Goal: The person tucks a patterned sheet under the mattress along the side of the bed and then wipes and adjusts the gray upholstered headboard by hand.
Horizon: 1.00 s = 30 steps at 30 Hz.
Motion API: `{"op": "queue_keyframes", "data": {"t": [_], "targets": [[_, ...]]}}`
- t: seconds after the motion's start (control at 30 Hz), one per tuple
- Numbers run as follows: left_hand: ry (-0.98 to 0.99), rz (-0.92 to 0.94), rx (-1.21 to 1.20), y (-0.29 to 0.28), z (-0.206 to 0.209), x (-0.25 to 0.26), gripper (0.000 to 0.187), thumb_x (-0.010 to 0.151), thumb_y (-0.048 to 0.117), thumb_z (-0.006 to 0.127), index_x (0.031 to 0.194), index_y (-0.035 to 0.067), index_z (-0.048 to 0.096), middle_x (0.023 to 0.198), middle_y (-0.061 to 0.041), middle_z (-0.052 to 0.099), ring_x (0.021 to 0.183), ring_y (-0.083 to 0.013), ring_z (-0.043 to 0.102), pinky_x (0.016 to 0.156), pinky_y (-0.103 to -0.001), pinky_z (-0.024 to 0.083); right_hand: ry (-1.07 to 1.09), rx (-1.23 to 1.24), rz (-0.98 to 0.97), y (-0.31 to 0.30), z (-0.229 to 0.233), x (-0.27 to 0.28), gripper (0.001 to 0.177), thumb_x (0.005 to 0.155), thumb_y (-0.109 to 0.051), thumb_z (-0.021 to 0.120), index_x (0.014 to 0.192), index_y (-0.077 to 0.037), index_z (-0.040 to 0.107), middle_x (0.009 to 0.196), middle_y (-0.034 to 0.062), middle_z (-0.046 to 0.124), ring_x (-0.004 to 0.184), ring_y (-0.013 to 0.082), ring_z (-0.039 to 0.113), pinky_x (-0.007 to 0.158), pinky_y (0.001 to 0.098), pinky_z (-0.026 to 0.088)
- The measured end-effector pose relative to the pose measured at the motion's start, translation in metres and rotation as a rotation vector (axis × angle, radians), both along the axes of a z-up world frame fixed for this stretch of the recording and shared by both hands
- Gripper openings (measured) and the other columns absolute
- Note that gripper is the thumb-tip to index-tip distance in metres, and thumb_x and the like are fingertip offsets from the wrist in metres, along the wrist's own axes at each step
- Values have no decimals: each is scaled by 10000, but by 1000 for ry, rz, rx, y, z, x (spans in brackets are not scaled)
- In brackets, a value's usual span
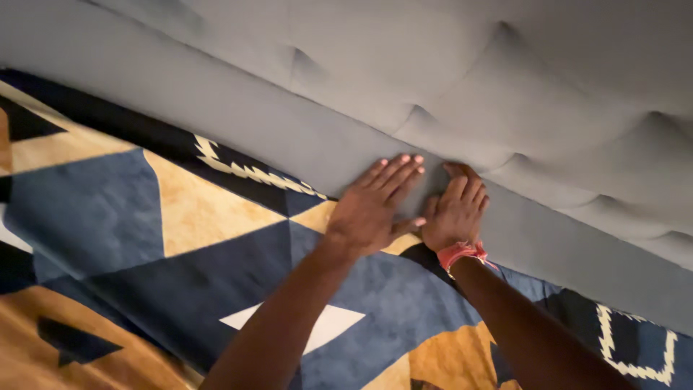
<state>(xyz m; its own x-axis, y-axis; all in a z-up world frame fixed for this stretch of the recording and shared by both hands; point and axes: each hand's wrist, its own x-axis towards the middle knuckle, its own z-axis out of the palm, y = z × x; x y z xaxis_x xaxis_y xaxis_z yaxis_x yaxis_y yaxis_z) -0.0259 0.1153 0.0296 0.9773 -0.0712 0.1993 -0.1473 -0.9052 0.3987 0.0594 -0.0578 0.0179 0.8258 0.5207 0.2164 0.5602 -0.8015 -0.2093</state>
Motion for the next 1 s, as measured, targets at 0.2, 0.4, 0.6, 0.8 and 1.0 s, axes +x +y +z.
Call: {"op": "queue_keyframes", "data": {"t": [0.2,0.4,0.6,0.8,1.0], "targets": [[38,73,54,92,5,-12,826,1002,622,413,1583,43,315,1664,-103,302,1541,-251,257,1261,-438,184,-4,-16,-14,7,8,-1,555,825,-128,550,1369,-17,532,1461,216,492,1261,427,473,1074,544,354],[10,135,15,117,9,-24,829,1032,591,452,1615,31,267,1701,-124,269,1579,-277,240,1296,-452,185,-69,-50,3,8,1,1,579,822,-134,547,1385,-2,525,1466,234,495,1266,441,470,1077,557,343],[63,-96,-130,39,6,-24,857,966,572,484,1611,49,272,1709,-103,253,1578,-241,243,1299,-416,182,-48,-37,-2,8,1,1,558,832,-144,547,1373,-9,535,1474,227,500,1266,438,477,1080,558,342],[33,4,-88,72,-2,-24,814,1008,569,482,1590,29,304,1686,-111,281,1559,-257,257,1279,-434,191,-49,-59,-8,7,-2,1,569,831,-146,539,1378,10,539,1466,237,497,1259,439,476,1080,551,346],[34,186,-17,126,21,-34,782,1001,526,506,1578,32,319,1669,-127,302,1551,-280,276,1278,-449,212,-36,-32,-4,6,3,0,593,824,-149,543,1394,13,524,1477,253,487,1272,443,467,1086,548,346]]}}
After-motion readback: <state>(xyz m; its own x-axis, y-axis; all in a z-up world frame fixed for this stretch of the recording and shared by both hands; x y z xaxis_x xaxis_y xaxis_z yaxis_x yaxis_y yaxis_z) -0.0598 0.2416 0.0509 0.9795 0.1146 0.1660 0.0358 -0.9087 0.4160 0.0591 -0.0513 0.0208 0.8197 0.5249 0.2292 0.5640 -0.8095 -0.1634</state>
